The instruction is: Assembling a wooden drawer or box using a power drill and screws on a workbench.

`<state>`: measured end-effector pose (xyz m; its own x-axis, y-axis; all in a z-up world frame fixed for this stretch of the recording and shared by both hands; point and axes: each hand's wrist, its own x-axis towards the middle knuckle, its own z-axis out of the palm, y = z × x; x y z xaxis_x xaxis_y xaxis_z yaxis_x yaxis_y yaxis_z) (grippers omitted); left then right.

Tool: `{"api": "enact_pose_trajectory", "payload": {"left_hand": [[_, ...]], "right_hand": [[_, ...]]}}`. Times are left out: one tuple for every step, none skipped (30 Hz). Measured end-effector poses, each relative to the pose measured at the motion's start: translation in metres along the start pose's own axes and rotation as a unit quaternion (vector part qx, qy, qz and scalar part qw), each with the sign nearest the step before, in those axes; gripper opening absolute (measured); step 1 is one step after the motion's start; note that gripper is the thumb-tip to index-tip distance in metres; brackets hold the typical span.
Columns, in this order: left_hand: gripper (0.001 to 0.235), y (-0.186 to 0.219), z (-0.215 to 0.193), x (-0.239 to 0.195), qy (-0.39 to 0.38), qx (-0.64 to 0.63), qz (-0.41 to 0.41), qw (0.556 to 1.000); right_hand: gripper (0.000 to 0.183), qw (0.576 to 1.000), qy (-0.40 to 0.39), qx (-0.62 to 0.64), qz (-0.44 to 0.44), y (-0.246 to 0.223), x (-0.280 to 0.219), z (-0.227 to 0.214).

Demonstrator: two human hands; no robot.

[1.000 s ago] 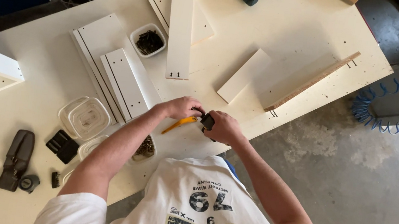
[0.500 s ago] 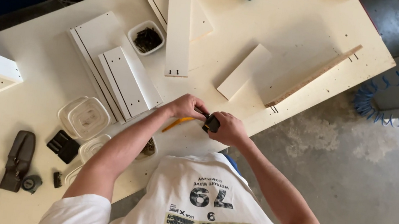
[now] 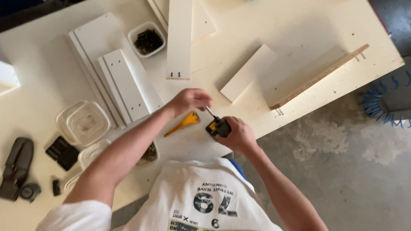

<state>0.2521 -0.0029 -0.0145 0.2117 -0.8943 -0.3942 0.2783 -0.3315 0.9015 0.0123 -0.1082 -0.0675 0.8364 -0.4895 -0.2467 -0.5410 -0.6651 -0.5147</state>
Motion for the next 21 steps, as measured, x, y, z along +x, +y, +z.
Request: {"api": "enact_pose_trajectory", "payload": {"left_hand": [[0.028,-0.002,0.004,-0.004,-0.002,0.003,0.004,1.0],[0.029,-0.005,0.01,-0.01,-0.011,-0.044,0.033,0.998],[0.03,-0.009,0.015,-0.015,-0.02,-0.091,0.062,0.994],[0.03,-0.004,0.023,-0.016,-0.021,-0.091,0.063,0.994],[0.027,0.001,0.031,-0.017,-0.002,-0.091,0.081,0.993],[0.024,0.005,0.038,-0.02,0.018,-0.091,0.099,0.991],[0.024,0.01,0.038,-0.018,0.017,-0.091,0.099,0.991],[0.018,0.014,0.04,-0.018,0.011,-0.069,0.105,0.992],[0.012,0.018,0.041,-0.018,0.006,-0.047,0.111,0.993],[0.012,0.026,0.041,-0.019,0.007,-0.047,0.112,0.993],[0.014,0.033,0.042,-0.021,0.01,-0.027,0.124,0.992],[0.017,0.04,0.043,-0.024,0.015,-0.007,0.136,0.991],[0.017,0.043,0.047,-0.029,0.018,-0.007,0.136,0.991],[0.015,0.046,0.051,-0.033,0.025,-0.01,0.139,0.99],[0.014,0.05,0.054,-0.036,0.031,-0.014,0.142,0.989],[0.014,0.049,0.057,-0.039,0.033,-0.011,0.143,0.989],[0.016,0.049,0.059,-0.042,0.034,0.0,0.128,0.991],[0.017,0.05,0.059,-0.046,0.041,0.01,0.113,0.993],[0.017,0.04,0.054,-0.036,0.047,0.013,0.115,0.992],[0.024,0.027,0.05,-0.031,0.068,0.085,0.107,0.988],[0.032,0.013,0.045,-0.027,0.088,0.157,0.096,0.979]], "right_hand": [[0.069,1.0,0.005,-0.001,0.0,0.004,-0.001,0.002],[0.068,0.998,0.047,0.049,-0.008,0.008,-0.004,0.005],[0.067,0.991,0.089,0.098,-0.016,0.013,-0.006,0.008],[0.067,0.991,0.09,0.097,-0.015,0.006,-0.011,0.0],[0.064,0.985,0.098,0.141,-0.019,-0.002,-0.016,-0.008],[0.061,0.977,0.106,0.186,-0.023,-0.009,-0.02,-0.015],[0.061,0.977,0.107,0.186,-0.023,-0.013,-0.021,-0.017],[0.061,0.97,0.121,0.208,-0.026,-0.015,-0.022,-0.018],[0.061,0.963,0.135,0.23,-0.03,-0.018,-0.024,-0.019],[0.061,0.963,0.134,0.23,-0.031,-0.022,-0.025,-0.023],[0.061,0.959,0.141,0.243,-0.034,-0.026,-0.027,-0.028],[0.061,0.954,0.147,0.257,-0.039,-0.032,-0.028,-0.031],[0.061,0.954,0.145,0.257,-0.041,-0.031,-0.028,-0.031],[0.061,0.956,0.146,0.255,-0.025,-0.031,-0.026,-0.03],[0.061,0.956,0.148,0.251,-0.009,-0.031,-0.025,-0.03],[0.061,0.956,0.148,0.253,-0.011,-0.029,-0.028,-0.028],[0.062,0.961,0.144,0.237,0.006,-0.027,-0.03,-0.026],[0.063,0.965,0.138,0.222,0.019,-0.026,-0.03,-0.024],[0.063,0.965,0.136,0.224,0.013,-0.029,-0.029,-0.028],[0.063,0.971,0.123,0.2,0.047,-0.031,-0.032,-0.03],[0.064,0.975,0.111,0.175,0.08,-0.034,-0.035,-0.032]]}}
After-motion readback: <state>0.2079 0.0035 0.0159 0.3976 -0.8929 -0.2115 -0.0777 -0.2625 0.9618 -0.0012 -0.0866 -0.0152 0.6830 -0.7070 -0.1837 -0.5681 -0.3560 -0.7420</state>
